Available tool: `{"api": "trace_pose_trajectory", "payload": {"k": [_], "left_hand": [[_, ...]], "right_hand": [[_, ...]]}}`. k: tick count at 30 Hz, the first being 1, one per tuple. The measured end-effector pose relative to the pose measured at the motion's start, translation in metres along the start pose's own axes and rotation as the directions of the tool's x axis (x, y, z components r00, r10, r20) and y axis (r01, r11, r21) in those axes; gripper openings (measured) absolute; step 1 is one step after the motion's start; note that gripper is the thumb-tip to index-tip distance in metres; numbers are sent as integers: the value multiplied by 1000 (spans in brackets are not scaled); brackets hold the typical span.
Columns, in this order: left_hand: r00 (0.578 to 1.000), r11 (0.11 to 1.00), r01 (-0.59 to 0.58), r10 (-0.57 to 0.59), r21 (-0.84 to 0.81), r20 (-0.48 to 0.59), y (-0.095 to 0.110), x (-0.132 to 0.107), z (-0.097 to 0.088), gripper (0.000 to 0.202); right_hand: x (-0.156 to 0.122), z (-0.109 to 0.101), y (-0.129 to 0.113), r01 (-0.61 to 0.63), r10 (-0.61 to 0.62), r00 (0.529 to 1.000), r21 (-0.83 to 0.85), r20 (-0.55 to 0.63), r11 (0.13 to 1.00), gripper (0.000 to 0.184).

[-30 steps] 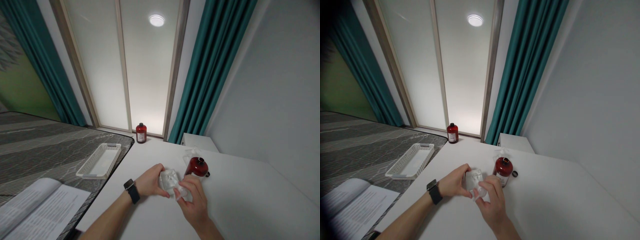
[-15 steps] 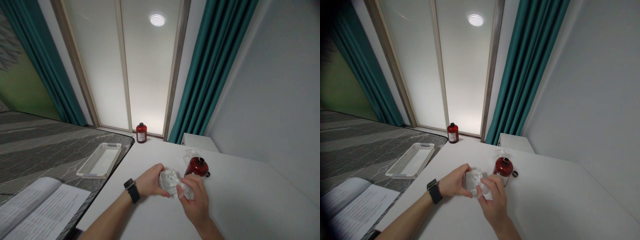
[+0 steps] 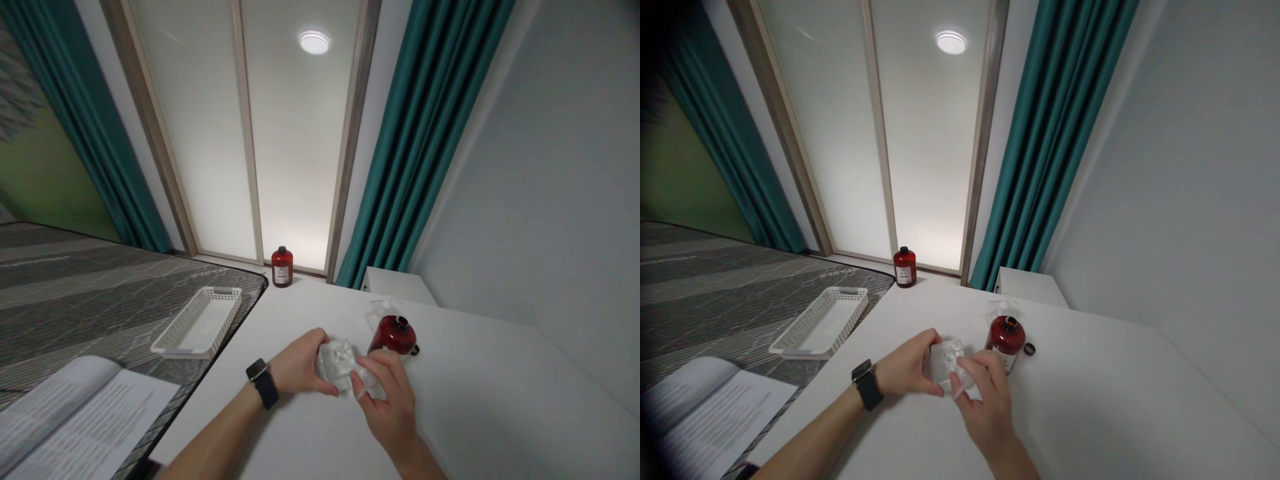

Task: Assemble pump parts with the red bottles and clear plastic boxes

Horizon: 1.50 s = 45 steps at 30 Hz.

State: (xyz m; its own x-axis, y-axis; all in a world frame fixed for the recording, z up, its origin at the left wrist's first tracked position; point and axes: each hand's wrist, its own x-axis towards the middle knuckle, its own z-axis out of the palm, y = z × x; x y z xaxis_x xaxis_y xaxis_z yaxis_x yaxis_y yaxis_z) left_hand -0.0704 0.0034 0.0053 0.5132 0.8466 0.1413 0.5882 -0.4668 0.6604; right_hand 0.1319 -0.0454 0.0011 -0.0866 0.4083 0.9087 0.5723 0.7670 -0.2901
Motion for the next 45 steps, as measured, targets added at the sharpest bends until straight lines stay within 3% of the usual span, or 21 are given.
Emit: {"api": "trace_pose_trajectory", "payload": {"k": [13, 25, 35, 42, 45], "left_hand": [[1000, 1000, -9, 9, 4, -5, -6, 0, 2, 68], [1000, 1000, 11, -11, -25, 6, -2, -1, -1, 67], [1000, 1000, -12, 12, -7, -3, -2, 0, 0, 66], [1000, 1000, -18, 18, -4, 6, -8, 0, 1, 66], [1000, 1000, 0, 1, -12, 12, -8, 0, 1, 66]], "right_hand": [[0, 4, 1, -117, 117, 993, 4, 16, 993, 11], [3, -6, -1, -80, 83, 993, 26, -89, 996, 13], [2, 1, -1, -82, 82, 997, 32, 1, 996, 10], [-1, 3, 2, -133, 133, 991, 49, -1, 990, 9], [-1, 1, 7, -248, 248, 969, 87, 10, 965, 8]]}}
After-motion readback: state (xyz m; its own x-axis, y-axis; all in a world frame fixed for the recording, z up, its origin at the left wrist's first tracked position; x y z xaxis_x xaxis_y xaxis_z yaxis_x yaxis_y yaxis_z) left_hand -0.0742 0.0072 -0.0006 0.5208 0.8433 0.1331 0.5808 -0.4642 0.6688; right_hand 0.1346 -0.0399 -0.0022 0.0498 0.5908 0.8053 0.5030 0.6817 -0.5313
